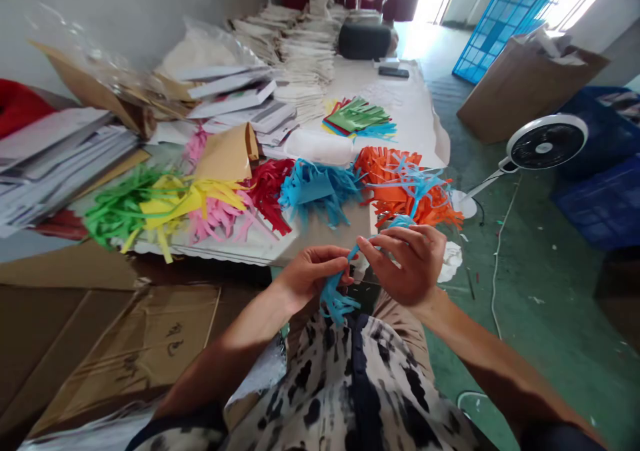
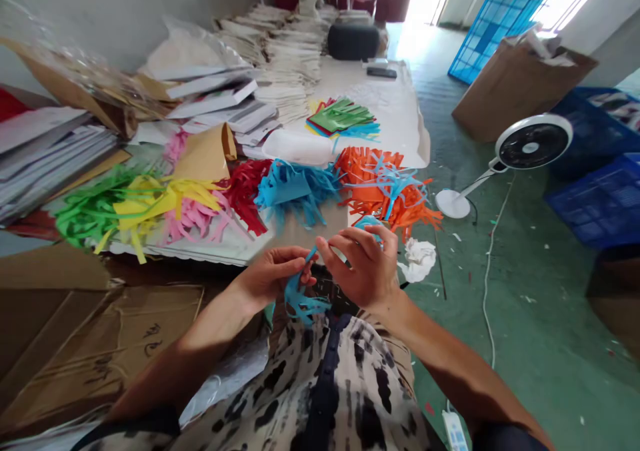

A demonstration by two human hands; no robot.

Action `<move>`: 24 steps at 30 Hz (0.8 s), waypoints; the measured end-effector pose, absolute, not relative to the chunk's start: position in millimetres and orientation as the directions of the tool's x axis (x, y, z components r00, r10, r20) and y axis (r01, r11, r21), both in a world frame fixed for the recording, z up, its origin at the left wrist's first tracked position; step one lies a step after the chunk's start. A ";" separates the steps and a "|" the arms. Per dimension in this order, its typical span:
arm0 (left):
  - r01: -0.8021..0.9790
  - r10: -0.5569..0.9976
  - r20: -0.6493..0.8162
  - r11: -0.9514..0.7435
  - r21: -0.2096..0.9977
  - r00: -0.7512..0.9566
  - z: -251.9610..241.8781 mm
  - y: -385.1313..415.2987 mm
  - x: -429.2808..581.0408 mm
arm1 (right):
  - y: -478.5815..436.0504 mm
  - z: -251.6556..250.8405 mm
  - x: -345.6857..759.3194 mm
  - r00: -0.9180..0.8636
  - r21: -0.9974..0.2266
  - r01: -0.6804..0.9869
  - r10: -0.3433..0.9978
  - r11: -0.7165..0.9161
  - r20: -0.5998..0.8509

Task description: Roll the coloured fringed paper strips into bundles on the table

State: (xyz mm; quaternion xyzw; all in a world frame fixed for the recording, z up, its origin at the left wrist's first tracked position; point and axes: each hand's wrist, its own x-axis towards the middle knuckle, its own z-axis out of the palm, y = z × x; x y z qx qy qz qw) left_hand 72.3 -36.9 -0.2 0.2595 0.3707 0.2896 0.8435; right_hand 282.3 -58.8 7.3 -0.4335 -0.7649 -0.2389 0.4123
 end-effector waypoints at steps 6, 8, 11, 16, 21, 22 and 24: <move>-0.163 0.733 -0.361 0.536 0.828 0.576 9.3 -14.0 78.8 | -50.9 24.3 279.1 -0.121 -0.406 0.736 0.695 0.542 0.709; -0.148 0.823 -0.206 0.329 0.933 0.530 16.8 -4.3 81.6 | -46.5 32.8 276.3 -0.022 -0.633 0.605 0.804 0.484 0.594; -0.177 0.870 -0.001 0.101 0.979 0.494 29.5 6.2 87.0 | -39.7 47.0 274.2 0.076 -0.819 0.409 0.879 0.403 0.471; -0.281 0.912 0.092 0.026 0.959 0.399 43.6 9.8 100.9 | -29.4 57.1 274.0 0.055 -0.808 0.364 0.855 0.464 0.515; -0.498 0.970 0.177 -0.072 0.864 0.166 58.7 25.4 104.8 | -25.2 20.1 269.3 -0.212 -0.786 0.422 0.893 0.451 0.398; -0.540 0.971 0.197 -0.096 0.836 0.133 62.7 32.8 101.2 | -27.2 9.6 270.0 -0.288 -0.776 0.450 0.894 0.442 0.342; -0.607 0.970 0.239 -0.160 0.779 0.051 70.0 48.1 90.1 | -33.5 -8.3 275.2 -0.438 -0.753 0.462 0.859 0.469 0.266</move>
